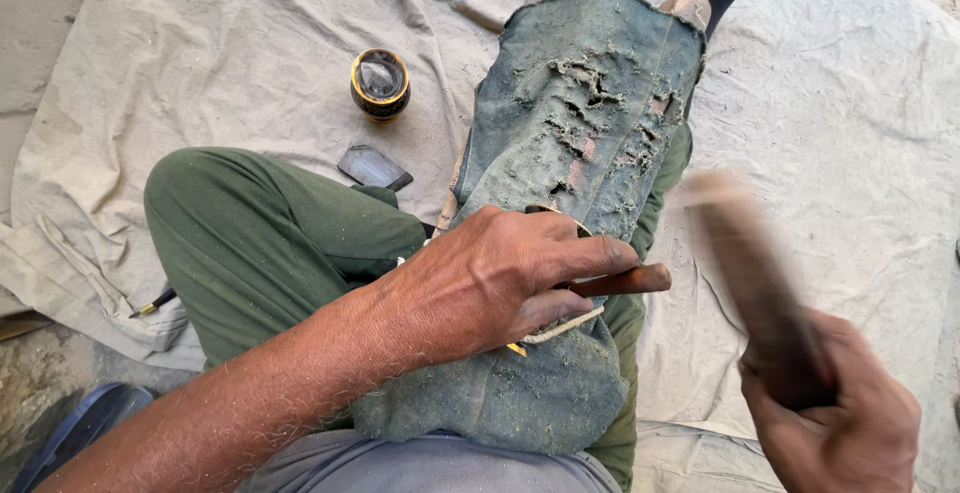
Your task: The person sits on the ground with a cloth-covered sandbag on their lap holding a small decorated metal pot. They hold a punch against the pot's surface and repeatedly strike it with a wooden mallet, repositioning the pot and punch to work the pattern around the vessel, occasionally rotating the pot to reach new areas.
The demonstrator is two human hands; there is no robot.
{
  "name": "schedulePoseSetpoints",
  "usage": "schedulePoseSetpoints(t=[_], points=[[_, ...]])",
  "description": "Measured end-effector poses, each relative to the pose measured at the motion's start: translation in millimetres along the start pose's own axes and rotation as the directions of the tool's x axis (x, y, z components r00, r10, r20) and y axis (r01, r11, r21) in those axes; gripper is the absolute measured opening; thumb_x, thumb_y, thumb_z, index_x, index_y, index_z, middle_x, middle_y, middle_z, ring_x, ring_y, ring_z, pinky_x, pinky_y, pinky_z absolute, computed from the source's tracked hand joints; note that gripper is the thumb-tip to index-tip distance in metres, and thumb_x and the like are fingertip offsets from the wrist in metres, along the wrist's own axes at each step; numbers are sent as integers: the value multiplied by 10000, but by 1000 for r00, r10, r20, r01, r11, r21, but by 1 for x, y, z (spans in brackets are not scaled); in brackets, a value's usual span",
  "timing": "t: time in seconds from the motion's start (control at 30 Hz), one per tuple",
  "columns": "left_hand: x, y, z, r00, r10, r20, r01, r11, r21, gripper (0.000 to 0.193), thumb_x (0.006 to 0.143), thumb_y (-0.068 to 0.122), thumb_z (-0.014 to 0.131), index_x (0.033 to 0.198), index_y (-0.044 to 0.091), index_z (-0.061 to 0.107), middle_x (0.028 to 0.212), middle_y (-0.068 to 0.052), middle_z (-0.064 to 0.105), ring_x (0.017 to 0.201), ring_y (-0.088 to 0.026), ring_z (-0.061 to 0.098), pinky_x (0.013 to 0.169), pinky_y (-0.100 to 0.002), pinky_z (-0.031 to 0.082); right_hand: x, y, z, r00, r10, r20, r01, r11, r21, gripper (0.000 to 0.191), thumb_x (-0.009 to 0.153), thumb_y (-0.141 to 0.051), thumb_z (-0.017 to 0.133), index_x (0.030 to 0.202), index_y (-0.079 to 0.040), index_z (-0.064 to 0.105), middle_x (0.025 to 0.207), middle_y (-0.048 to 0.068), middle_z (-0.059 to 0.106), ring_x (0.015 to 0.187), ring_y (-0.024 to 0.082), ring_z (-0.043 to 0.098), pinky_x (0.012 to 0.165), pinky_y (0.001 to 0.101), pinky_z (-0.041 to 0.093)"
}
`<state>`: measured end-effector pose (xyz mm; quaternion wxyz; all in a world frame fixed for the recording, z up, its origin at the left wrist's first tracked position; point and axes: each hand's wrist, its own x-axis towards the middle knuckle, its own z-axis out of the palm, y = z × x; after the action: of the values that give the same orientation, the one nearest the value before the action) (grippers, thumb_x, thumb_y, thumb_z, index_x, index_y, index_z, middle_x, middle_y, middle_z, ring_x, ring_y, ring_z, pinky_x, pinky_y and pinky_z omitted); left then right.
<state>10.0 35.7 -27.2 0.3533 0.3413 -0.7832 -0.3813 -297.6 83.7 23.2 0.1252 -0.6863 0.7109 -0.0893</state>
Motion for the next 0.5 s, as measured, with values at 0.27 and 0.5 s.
schedulePoseSetpoints(t=[0.27,0.5], points=[[1,-1,0,1000,3,-1,-3,1000,-9,485,858,205,777,1316,134,637,893,-87,694,809,-277,707,710,-409,579,-7,6,-9,995,93,-36,-89,991,100,482,748,-8,810,1213,-14,682,924,111,750,860,183,736,818,339,574],[-1,-3,2,1000,0,-8,0,1000,4,447,888,213,770,1314,152,649,930,-81,712,825,-267,720,721,-401,590,-17,18,-1,987,159,14,-157,946,284,409,781,-57,761,1178,-70,664,905,56,727,903,117,740,870,298,612]])
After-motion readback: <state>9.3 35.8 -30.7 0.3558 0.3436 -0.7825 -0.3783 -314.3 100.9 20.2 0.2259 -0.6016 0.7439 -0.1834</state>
